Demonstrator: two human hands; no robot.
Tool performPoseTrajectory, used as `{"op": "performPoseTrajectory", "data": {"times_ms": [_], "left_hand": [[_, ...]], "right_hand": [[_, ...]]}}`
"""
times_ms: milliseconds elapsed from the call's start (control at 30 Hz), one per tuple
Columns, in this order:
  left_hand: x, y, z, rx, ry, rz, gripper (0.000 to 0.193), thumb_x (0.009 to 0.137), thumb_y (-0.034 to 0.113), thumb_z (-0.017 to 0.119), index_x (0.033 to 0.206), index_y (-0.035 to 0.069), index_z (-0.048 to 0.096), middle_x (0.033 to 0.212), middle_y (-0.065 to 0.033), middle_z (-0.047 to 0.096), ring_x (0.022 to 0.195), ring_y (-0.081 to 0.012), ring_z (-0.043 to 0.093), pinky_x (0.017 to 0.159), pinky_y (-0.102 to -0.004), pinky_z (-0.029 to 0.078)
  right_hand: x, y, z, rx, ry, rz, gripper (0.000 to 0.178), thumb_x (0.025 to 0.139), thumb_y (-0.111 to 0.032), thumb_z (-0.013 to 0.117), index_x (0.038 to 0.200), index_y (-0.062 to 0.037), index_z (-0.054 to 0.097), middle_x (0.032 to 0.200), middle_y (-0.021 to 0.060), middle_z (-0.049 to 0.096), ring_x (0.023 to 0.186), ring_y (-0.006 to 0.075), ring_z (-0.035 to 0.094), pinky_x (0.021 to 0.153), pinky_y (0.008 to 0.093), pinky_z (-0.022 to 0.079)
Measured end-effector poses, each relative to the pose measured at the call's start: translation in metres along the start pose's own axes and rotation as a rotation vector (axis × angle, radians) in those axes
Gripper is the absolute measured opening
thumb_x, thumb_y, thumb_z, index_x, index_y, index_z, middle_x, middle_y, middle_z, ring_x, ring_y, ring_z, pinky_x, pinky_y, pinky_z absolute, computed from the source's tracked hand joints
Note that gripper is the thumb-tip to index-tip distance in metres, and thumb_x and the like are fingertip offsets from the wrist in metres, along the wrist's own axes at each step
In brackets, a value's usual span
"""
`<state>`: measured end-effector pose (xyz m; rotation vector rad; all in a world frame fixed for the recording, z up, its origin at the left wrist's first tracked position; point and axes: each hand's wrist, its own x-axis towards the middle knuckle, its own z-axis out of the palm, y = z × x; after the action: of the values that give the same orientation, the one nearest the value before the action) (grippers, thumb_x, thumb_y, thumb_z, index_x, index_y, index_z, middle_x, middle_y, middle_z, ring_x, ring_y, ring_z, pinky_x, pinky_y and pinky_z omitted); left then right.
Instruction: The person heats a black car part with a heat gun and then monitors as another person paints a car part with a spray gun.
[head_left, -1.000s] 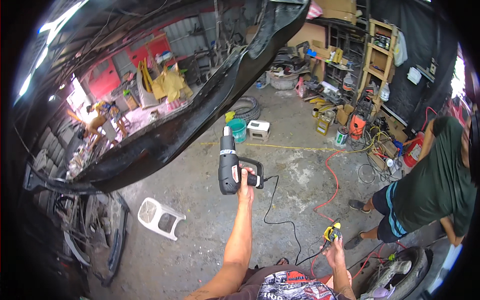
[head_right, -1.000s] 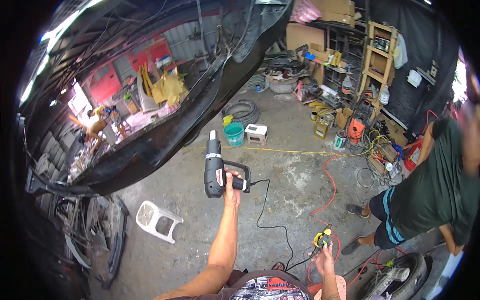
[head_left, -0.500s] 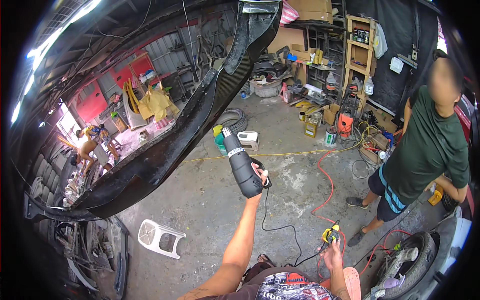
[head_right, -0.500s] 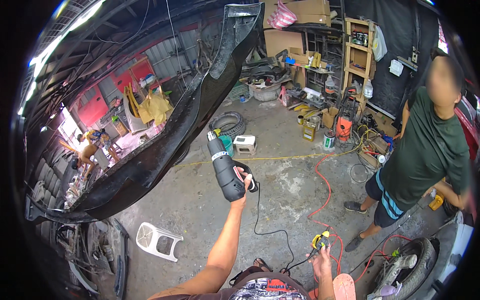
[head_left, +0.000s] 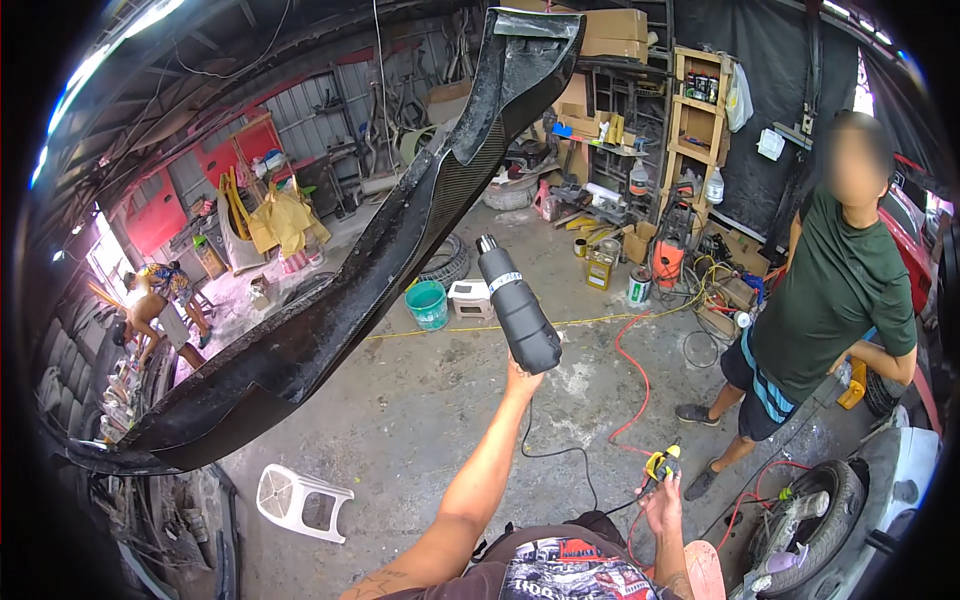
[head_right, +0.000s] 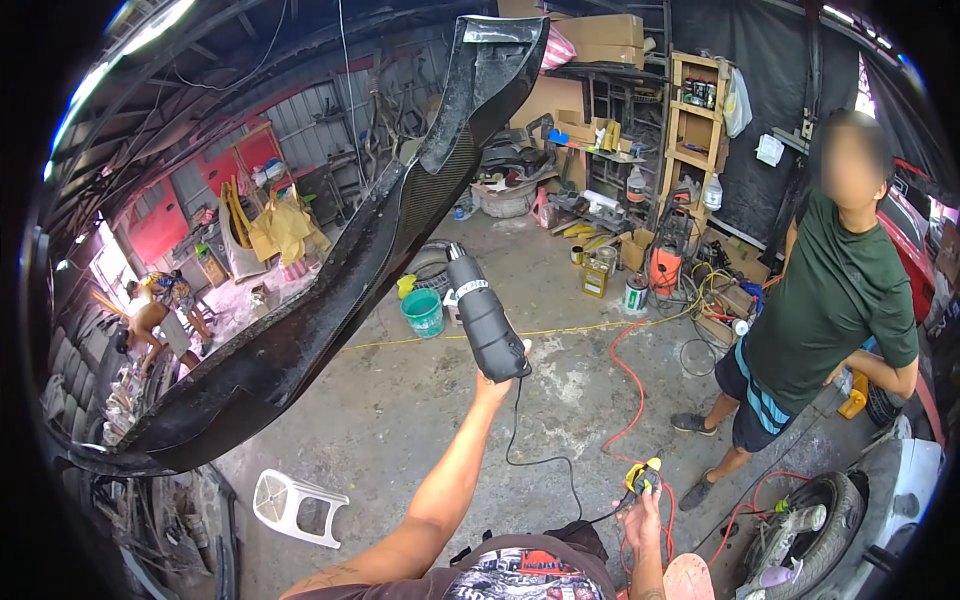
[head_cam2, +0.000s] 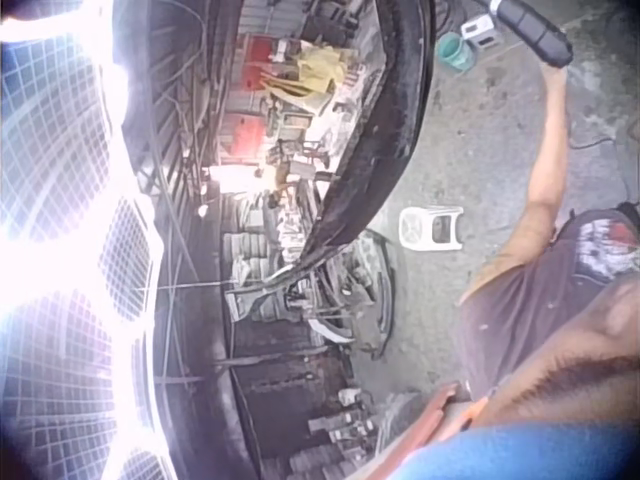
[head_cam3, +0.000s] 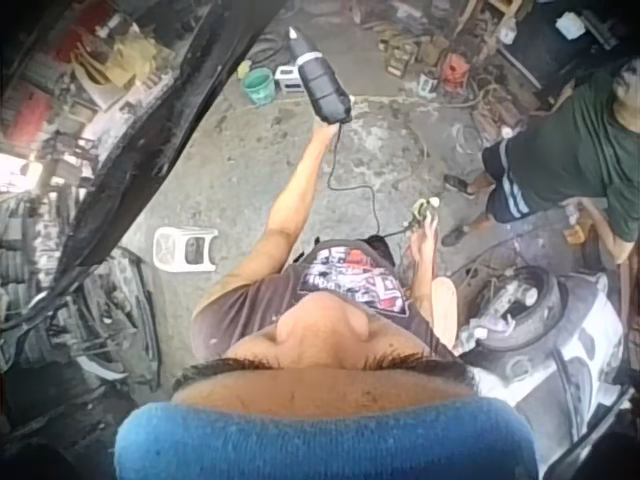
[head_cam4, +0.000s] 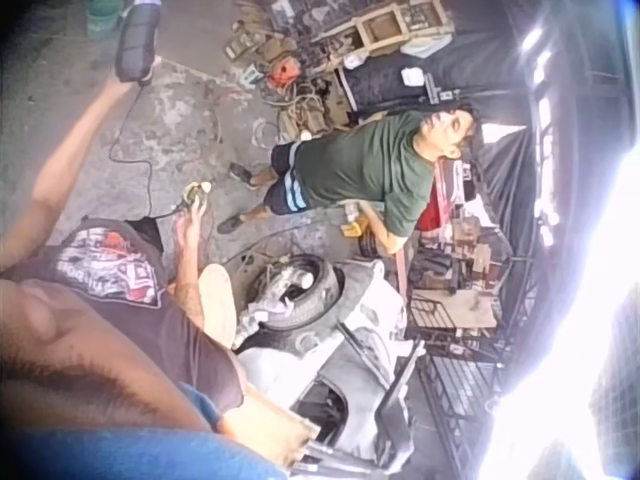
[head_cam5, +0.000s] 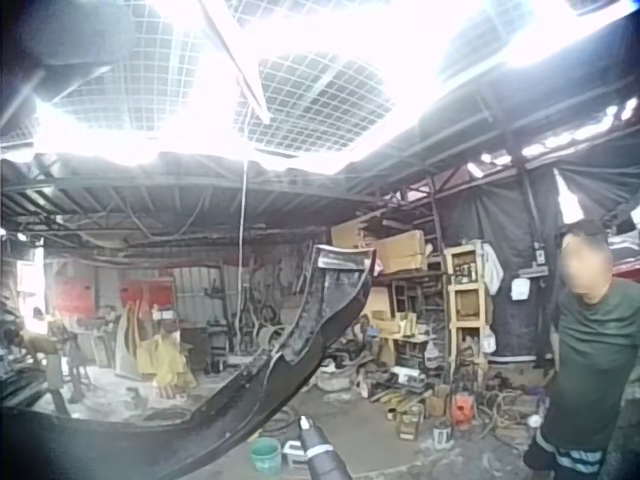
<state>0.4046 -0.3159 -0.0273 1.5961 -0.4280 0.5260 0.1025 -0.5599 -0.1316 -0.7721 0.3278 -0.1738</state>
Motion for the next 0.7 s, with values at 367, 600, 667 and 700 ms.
{"op": "performPoseTrajectory", "data": {"times_ms": [367, 600, 667, 700], "left_hand": [[0.033, -0.006, 0.041, -0.163, 0.087, 0.112, 0.026, 0.082, 0.014, 0.075, 0.101, 0.005, 0.061, 0.089, -0.0020, 0.064, 0.082, -0.0134, 0.059, 0.077, -0.0321, 0.049], [0.052, 0.005, 0.074, 0.121, 0.049, 0.205, 0.029, 0.082, 0.010, 0.073, 0.105, 0.004, 0.057, 0.095, -0.0023, 0.063, 0.085, -0.0132, 0.058, 0.080, -0.0321, 0.049], [0.057, 0.015, 0.089, 0.126, 0.033, 0.187, 0.030, 0.083, 0.010, 0.073, 0.107, 0.004, 0.056, 0.096, -0.0022, 0.063, 0.085, -0.0131, 0.058, 0.081, -0.0322, 0.049], [0.060, 0.025, 0.098, 0.033, 0.044, 0.210, 0.029, 0.083, 0.010, 0.073, 0.106, 0.004, 0.057, 0.095, -0.0016, 0.063, 0.085, -0.0127, 0.058, 0.081, -0.0319, 0.049]], "right_hand": [[0.061, -0.027, -0.019, 0.061, -0.073, 0.048, 0.048, 0.094, -0.039, 0.054, 0.135, -0.0249, 0.033, 0.121, 0.0125, 0.055, 0.076, 0.0279, 0.064, 0.050, 0.0306, 0.051], [0.096, -0.059, -0.032, 0.013, -0.150, 0.098, 0.047, 0.094, -0.039, 0.054, 0.134, -0.0244, 0.034, 0.118, 0.0123, 0.057, 0.077, 0.0276, 0.064, 0.051, 0.0307, 0.050], [0.102, -0.067, -0.039, 0.027, -0.140, 0.137, 0.047, 0.094, -0.039, 0.054, 0.134, -0.0243, 0.034, 0.118, 0.0117, 0.057, 0.077, 0.0270, 0.063, 0.051, 0.0310, 0.049], [0.107, -0.069, -0.044, 0.031, -0.143, 0.138, 0.047, 0.094, -0.039, 0.054, 0.134, -0.0243, 0.034, 0.118, 0.0117, 0.057, 0.077, 0.0270, 0.063, 0.051, 0.0310, 0.049]]}}
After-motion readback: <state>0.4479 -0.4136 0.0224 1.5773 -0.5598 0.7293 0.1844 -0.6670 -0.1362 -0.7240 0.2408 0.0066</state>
